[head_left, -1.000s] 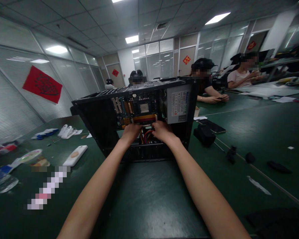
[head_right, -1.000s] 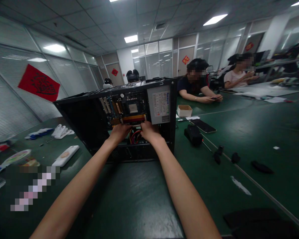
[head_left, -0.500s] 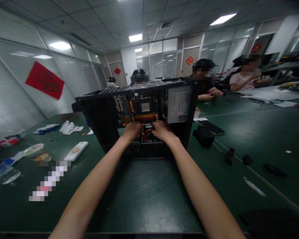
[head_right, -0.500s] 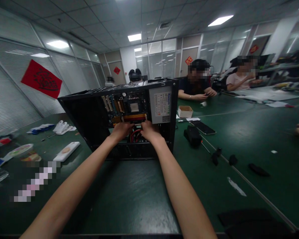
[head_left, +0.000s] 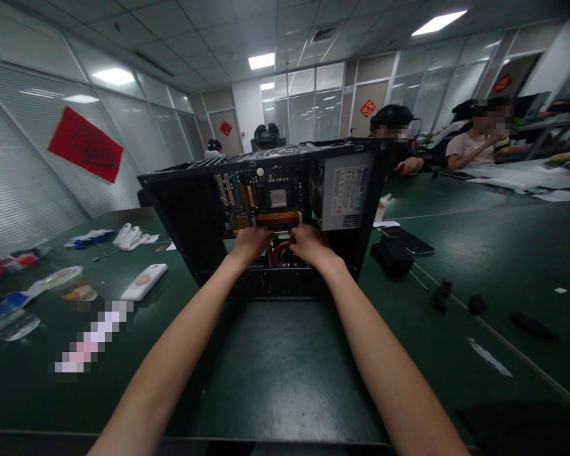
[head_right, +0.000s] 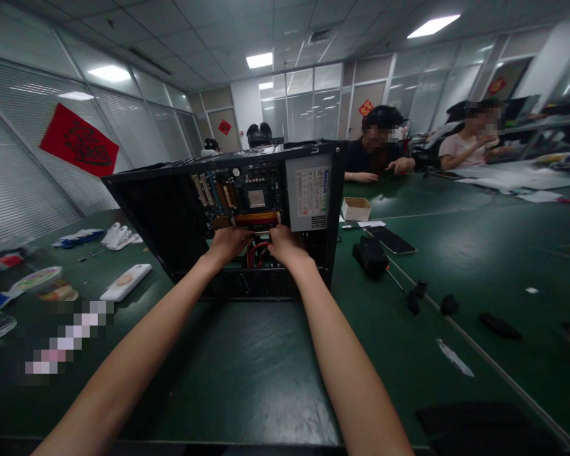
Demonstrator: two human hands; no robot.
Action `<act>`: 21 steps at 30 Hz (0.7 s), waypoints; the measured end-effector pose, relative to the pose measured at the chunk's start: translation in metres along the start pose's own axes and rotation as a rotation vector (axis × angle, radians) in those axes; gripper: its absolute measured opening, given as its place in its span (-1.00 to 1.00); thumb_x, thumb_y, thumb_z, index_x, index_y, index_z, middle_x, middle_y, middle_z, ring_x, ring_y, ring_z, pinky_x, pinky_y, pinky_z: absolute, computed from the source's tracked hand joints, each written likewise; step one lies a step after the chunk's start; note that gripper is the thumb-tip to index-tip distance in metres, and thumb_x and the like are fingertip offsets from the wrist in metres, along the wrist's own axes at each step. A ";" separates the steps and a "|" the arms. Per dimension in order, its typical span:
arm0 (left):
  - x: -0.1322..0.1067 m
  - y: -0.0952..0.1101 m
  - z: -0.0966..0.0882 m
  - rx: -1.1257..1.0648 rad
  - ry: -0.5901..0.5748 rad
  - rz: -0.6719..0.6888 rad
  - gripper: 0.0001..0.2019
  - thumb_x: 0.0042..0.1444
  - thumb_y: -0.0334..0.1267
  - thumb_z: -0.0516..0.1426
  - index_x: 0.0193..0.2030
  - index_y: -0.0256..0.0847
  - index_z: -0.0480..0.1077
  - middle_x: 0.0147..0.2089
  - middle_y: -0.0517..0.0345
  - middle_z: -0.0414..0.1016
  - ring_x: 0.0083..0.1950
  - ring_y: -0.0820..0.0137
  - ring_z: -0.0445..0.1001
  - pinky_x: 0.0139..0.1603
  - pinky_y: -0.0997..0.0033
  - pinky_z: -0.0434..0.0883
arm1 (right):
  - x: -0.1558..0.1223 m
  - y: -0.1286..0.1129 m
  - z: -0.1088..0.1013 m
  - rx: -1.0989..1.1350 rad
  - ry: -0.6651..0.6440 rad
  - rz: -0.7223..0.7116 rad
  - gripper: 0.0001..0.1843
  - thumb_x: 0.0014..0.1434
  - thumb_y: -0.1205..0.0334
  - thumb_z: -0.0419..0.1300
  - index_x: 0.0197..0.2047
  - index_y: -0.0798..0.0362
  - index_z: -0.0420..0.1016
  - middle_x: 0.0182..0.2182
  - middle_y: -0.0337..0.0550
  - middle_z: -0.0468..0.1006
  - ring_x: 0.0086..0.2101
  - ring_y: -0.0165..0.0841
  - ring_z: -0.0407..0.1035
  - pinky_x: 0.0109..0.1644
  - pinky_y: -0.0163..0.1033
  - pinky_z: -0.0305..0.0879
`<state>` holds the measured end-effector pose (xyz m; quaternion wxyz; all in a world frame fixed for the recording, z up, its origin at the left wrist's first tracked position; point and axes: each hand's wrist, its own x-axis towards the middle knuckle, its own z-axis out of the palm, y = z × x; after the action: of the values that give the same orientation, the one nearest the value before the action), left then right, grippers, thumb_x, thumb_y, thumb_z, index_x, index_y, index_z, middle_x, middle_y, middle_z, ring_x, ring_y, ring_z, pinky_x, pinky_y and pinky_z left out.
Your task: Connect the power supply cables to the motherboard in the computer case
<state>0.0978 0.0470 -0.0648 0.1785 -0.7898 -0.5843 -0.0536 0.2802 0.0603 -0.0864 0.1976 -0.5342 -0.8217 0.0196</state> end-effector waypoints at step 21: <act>0.009 0.005 -0.007 -0.110 -0.054 -0.089 -0.69 0.24 -0.23 0.05 0.00 -0.18 0.55 -0.05 -0.14 0.58 0.00 0.09 0.54 -0.01 0.20 0.42 | 0.005 0.008 0.010 0.027 0.121 -0.146 -0.83 0.13 0.36 0.23 -0.17 0.15 0.55 -0.15 -0.01 0.50 -0.10 -0.24 0.38 -0.02 -0.25 0.26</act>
<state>0.1058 0.0515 -0.0562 0.1164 -0.7727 -0.6198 -0.0722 0.2815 0.0695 -0.0965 0.2547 -0.4706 -0.8447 -0.0161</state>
